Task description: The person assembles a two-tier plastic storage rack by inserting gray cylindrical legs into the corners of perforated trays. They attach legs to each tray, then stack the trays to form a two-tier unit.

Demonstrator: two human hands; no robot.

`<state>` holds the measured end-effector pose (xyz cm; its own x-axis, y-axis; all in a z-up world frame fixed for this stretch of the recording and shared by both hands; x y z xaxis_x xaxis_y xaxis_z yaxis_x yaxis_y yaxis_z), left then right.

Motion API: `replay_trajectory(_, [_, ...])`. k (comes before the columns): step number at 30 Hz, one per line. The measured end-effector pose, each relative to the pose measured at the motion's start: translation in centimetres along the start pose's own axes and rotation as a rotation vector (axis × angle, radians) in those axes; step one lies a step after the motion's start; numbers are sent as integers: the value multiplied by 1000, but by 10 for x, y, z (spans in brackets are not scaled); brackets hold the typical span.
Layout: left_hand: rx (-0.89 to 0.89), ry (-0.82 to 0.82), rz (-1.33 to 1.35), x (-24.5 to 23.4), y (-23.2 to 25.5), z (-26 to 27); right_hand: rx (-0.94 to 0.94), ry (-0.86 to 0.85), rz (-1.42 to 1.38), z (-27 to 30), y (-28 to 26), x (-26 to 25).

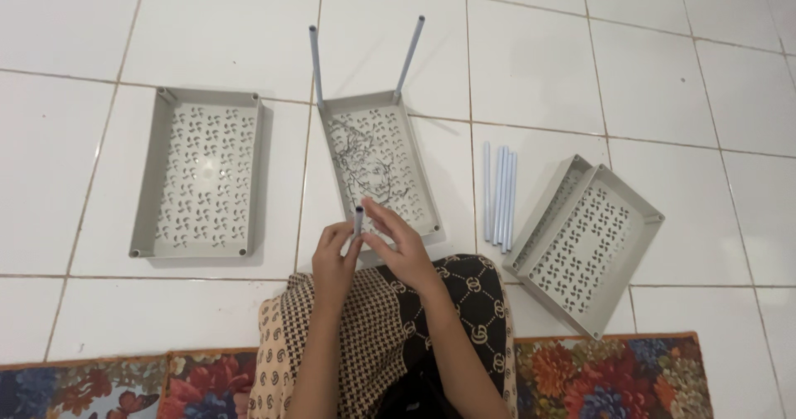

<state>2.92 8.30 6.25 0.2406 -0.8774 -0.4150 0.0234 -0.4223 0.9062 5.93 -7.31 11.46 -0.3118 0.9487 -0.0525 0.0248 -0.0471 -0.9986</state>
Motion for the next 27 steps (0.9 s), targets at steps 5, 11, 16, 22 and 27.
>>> replay_trajectory(5, [79,42,72,-10,12,5,4,85,266,-4,-31,10])
replay_trajectory(11, [203,58,-115,-7,13,16,-71,93,354,5,-24,21])
replay_trajectory(16, [156,12,-91,5,-2,19,-73,81,474,9,-35,16])
replay_trajectory(22, [126,-39,-191,6,-1,18,-291,26,323,24,-59,18])
replay_trajectory(27, [337,124,-107,-6,21,19,-244,79,339,13,-51,22])
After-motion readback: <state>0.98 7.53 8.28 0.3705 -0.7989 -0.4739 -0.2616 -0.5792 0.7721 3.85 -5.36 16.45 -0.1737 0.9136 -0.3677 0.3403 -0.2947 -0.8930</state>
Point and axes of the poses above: each hand's wrist, its own z-axis away from the middle knuckle, its own x-axis out of the palm, y = z × x, the point moved 4 cm from there along -z, towards the middle knuckle, and after that the axes turned 1 degree about -z, right-handed, at the moved point
